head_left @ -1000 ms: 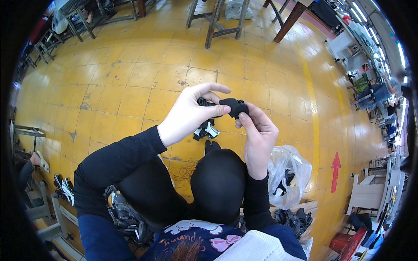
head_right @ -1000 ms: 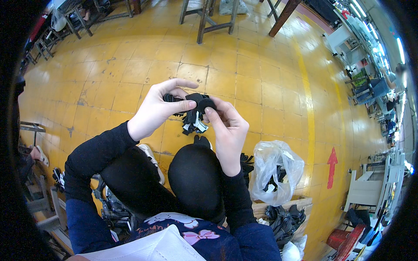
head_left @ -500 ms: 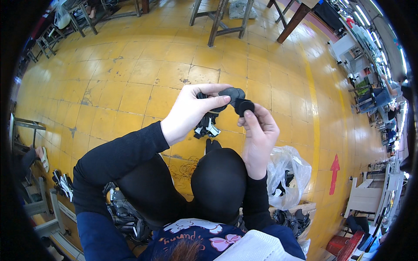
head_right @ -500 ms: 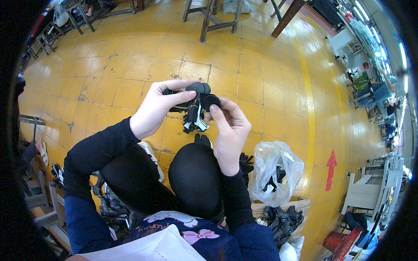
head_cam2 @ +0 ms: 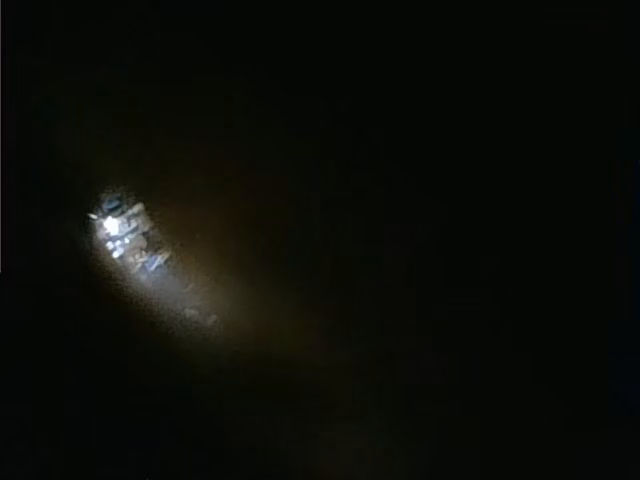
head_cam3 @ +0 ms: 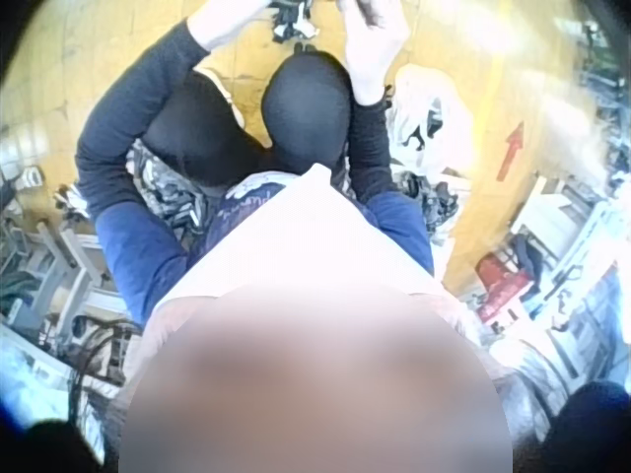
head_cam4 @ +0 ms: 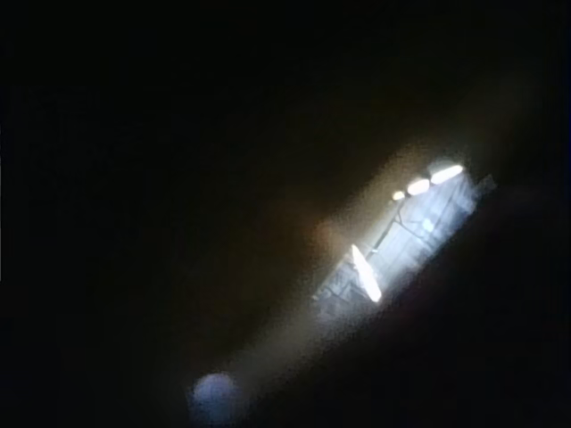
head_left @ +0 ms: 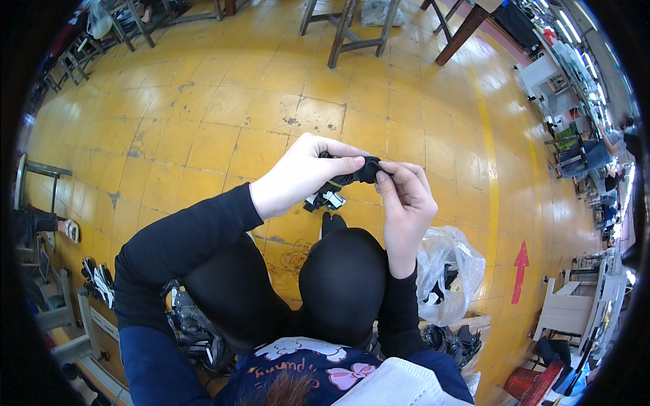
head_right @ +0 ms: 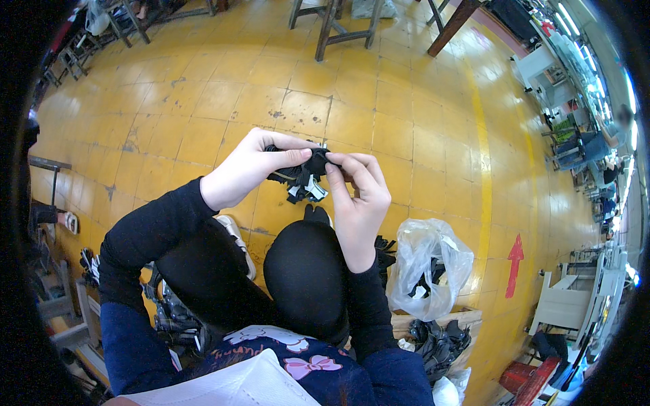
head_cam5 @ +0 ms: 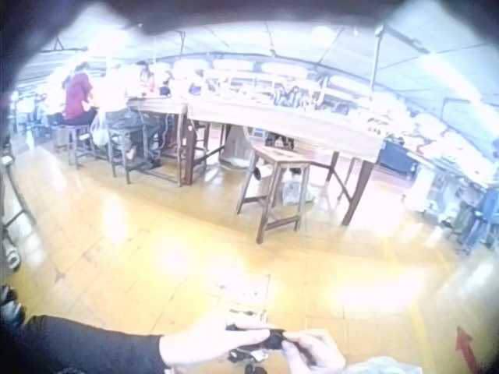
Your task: The person sits on the floor and gathers small black fabric pieces, aligning them into a stack. They then wrap a yellow rubber band around the stack to secure it and place the bundle on the floor. The person repeats this process with additional fabric pieces.
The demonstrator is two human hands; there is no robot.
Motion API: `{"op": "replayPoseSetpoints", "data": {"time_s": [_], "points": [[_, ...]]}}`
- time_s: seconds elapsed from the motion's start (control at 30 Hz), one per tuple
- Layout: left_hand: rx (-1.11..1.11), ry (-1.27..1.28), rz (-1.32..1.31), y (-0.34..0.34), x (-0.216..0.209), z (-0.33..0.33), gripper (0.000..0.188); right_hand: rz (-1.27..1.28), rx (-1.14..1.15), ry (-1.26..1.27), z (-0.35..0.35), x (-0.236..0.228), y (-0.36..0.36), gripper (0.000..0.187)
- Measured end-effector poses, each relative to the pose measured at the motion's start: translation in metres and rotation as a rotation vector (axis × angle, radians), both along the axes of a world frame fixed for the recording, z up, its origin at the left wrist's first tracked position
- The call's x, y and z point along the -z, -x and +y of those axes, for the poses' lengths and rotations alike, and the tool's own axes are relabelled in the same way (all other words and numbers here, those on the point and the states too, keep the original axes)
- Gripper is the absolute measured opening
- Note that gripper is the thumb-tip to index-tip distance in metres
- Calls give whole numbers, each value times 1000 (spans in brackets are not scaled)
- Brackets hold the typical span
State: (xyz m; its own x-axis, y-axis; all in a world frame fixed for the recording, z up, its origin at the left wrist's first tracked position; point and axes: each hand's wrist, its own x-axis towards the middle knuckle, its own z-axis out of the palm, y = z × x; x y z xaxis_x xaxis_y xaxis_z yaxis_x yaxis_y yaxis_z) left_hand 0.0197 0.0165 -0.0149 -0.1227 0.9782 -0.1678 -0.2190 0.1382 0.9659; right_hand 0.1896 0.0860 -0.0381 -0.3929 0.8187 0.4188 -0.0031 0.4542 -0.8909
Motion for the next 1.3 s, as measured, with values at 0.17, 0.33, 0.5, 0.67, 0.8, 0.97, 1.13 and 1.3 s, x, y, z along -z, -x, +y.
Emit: {"op": "replayPoseSetpoints", "data": {"time_s": [0.17, 0.33, 0.5, 0.67, 0.8, 0.97, 1.13, 1.3], "points": [[74, 86, -31, 7, 3, -2, 30, -210, -147, -315, 11, -13, -9, 15], [153, 157, -157, 11, 5, -2, 28, -270, -184, -373, 14, -22, -10, 15], [122, 190, -265, 11, 1, -4, 29, -183, -115, -356, 14, -20, -4, 14], [29, 159, -308, 11, 1, 0, 28, 79, 10, -46, 8, -10, 5, 13], [-116, 55, -191, 10, 4, 4, 26, 522, -109, 475, 0, -6, 3, 15], [-216, -58, -112, 2, 6, 9, 20, 524, -213, 700, -2, 5, 13, 8], [-239, -66, -135, -3, 5, 13, 20, 541, -148, 599, 1, 14, 18, 3], [-229, -55, -198, -9, 6, 15, 20, 575, -160, 670, 2, 17, 22, 5]]}}
